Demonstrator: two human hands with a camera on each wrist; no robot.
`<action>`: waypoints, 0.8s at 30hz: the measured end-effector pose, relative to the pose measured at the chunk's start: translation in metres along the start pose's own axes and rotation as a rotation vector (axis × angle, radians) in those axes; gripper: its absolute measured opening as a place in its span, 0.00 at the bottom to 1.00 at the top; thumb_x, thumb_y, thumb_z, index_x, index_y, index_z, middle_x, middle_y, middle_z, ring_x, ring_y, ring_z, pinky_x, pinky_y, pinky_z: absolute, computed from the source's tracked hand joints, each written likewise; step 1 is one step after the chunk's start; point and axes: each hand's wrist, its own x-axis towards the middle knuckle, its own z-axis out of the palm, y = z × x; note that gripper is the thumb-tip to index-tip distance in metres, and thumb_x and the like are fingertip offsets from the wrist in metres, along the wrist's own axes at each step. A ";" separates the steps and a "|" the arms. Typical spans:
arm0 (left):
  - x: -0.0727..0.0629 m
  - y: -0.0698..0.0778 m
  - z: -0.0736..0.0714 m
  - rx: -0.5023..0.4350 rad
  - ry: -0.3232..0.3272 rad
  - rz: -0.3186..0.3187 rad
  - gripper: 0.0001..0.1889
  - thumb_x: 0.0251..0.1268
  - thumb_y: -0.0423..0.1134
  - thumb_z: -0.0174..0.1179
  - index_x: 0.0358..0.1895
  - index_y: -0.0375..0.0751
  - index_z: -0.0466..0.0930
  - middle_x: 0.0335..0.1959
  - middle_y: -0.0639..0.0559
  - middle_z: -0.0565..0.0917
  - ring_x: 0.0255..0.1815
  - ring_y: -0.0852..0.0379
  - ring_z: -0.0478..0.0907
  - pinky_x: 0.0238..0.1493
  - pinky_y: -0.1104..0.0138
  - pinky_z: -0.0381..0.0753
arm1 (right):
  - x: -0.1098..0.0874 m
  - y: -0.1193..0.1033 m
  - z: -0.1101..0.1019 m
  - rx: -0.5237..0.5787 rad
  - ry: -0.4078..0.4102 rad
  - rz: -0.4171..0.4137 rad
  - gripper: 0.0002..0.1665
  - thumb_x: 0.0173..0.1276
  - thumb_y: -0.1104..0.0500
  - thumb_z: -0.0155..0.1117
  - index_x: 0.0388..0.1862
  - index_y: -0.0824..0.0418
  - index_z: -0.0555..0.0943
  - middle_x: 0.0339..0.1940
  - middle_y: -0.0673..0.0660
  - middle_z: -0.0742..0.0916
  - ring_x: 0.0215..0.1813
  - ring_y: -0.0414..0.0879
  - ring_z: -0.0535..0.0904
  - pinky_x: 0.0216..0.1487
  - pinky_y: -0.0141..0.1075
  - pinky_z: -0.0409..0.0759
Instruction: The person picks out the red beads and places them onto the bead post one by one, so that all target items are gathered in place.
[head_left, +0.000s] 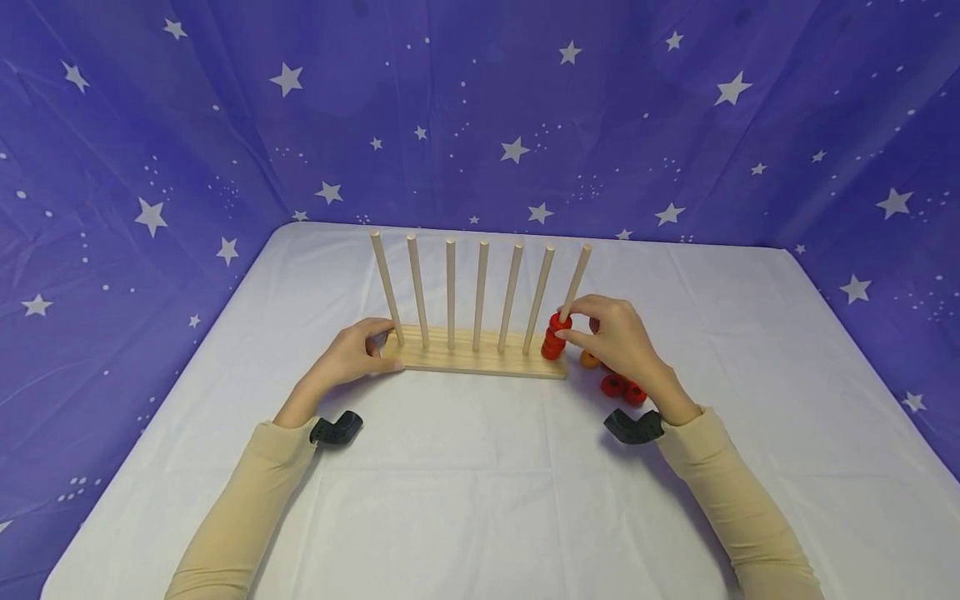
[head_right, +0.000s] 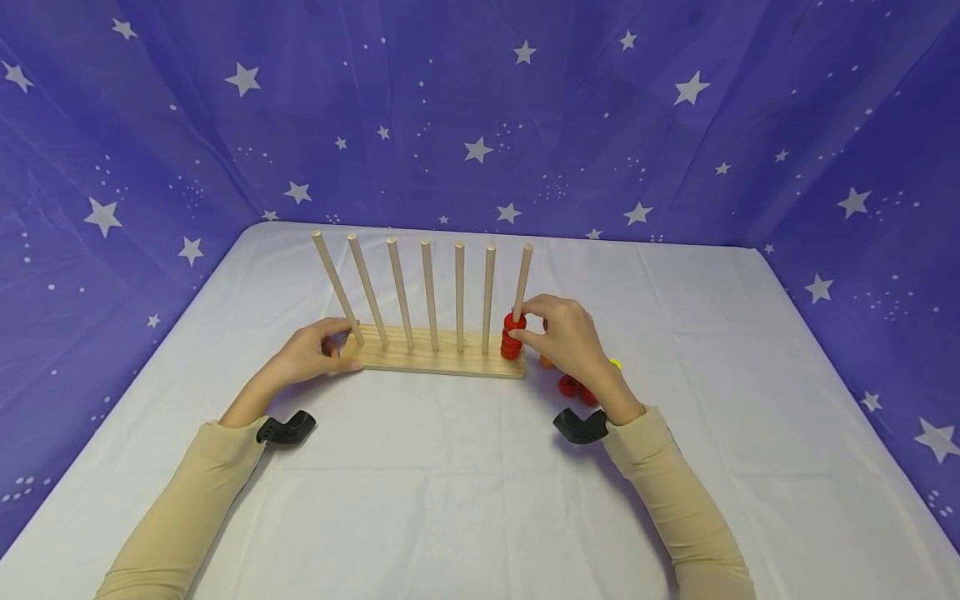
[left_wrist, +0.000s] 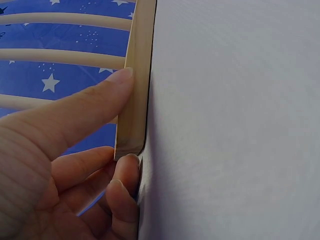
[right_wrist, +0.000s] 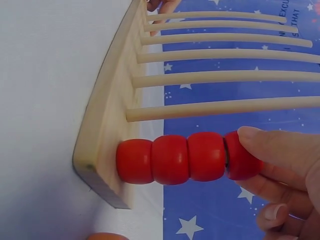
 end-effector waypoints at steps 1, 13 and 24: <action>0.000 0.000 0.000 0.001 -0.001 0.000 0.38 0.48 0.38 0.71 0.64 0.30 0.67 0.50 0.36 0.76 0.22 0.58 0.71 0.23 0.71 0.72 | 0.000 0.000 0.000 0.001 -0.004 0.005 0.10 0.53 0.58 0.73 0.34 0.58 0.84 0.36 0.56 0.88 0.24 0.45 0.69 0.26 0.30 0.64; 0.001 -0.001 0.001 0.016 0.000 0.003 0.38 0.48 0.39 0.71 0.64 0.30 0.67 0.45 0.38 0.76 0.23 0.58 0.71 0.24 0.71 0.72 | -0.007 0.007 -0.002 -0.043 -0.091 0.071 0.21 0.53 0.58 0.73 0.46 0.64 0.84 0.41 0.59 0.88 0.25 0.43 0.68 0.27 0.31 0.66; 0.001 -0.001 0.000 0.024 0.005 -0.002 0.37 0.48 0.39 0.71 0.63 0.30 0.67 0.47 0.38 0.77 0.24 0.58 0.71 0.25 0.70 0.71 | -0.024 0.029 -0.007 -0.093 -0.167 0.141 0.17 0.54 0.62 0.70 0.45 0.62 0.84 0.39 0.58 0.87 0.23 0.42 0.67 0.27 0.31 0.66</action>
